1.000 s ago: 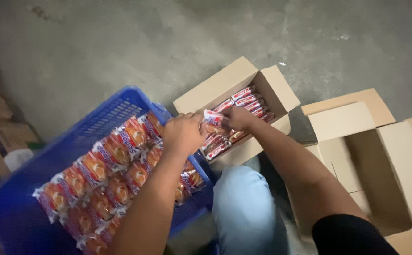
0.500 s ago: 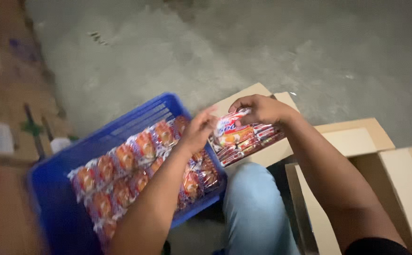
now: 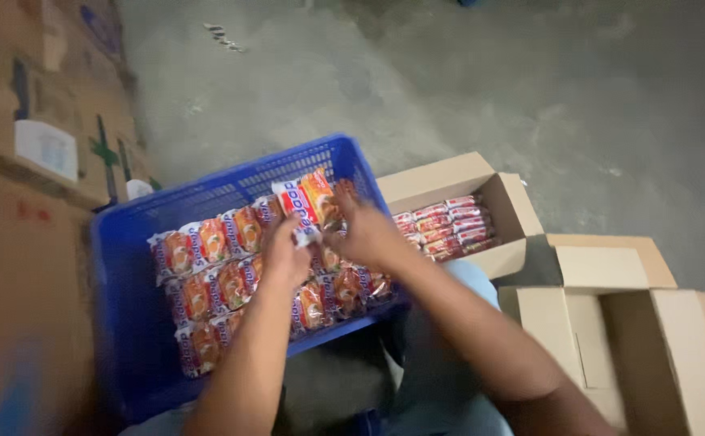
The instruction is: The person transfers individually wrapped snack packs from a blue plastic basket into a cardboard box. They pick up the packs by hand and place them into the box, repeating the action throughout the clip.
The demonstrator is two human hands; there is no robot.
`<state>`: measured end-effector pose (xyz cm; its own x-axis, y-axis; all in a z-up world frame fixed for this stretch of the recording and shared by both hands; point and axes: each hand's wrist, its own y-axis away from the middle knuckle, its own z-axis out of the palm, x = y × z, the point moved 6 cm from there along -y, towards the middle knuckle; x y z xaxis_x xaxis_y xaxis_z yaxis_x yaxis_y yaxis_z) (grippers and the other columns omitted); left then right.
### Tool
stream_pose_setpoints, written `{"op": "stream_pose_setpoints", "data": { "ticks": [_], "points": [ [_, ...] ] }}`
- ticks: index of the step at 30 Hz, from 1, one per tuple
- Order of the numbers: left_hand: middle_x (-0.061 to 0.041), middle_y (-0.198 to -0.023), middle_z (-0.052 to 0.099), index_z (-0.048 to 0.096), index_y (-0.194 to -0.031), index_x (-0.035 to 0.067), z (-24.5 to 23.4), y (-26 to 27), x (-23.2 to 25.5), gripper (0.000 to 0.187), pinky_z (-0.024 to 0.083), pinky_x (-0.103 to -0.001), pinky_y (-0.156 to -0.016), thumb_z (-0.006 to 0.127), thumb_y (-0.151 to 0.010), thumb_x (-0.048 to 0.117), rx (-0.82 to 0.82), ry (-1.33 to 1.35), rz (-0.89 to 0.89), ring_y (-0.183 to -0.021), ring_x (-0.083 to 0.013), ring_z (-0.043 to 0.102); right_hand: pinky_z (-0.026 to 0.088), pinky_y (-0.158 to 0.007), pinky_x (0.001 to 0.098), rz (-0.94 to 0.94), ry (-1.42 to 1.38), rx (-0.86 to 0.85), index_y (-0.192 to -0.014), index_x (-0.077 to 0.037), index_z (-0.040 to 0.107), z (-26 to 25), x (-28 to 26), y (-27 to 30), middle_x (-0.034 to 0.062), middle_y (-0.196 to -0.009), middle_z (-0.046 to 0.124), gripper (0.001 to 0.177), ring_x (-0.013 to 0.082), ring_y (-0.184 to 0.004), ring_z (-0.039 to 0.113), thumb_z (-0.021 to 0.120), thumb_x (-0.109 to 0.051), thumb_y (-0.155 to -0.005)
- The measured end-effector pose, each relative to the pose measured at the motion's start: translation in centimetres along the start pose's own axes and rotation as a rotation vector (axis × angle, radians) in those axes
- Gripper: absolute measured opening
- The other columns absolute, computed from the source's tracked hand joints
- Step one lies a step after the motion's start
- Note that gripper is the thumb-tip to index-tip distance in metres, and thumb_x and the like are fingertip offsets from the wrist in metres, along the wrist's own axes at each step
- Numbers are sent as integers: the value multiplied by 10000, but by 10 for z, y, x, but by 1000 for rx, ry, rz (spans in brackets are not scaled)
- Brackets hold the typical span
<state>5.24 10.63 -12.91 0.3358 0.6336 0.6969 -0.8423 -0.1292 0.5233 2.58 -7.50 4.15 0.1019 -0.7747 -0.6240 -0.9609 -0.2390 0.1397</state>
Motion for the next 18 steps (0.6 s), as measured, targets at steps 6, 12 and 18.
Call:
{"op": "stream_pose_setpoints", "data": {
  "ticks": [6,12,18],
  "points": [
    [-121,-1098,749,752,-1176,152,-59,-51,-56,307,638,-421,-783,818,-876,147,-2,186,-82,-975,-310,742,688,-769,427,550,-1458,187,-1547,-160,485,123,43,-23,98,-971,686,715,315,-821,747,784,-47,-907],
    [-139,-1311,698,706,-1405,131,-8,12,-13,478,553,-464,-949,771,-974,328,-14,-296,8,-1173,-329,653,565,-992,595,817,-1751,314,-1467,-26,550,176,83,-51,141,-1225,526,457,429,-1145,632,702,-98,-1042],
    [-77,-1307,797,773,-1326,235,-11,-32,12,427,560,-472,-1128,586,-950,155,-11,-1216,381,-1313,-316,709,645,-852,497,1013,-1908,517,-1459,69,533,208,144,-89,195,-1127,619,433,361,-1046,729,659,-138,-1100]
  ]
}}
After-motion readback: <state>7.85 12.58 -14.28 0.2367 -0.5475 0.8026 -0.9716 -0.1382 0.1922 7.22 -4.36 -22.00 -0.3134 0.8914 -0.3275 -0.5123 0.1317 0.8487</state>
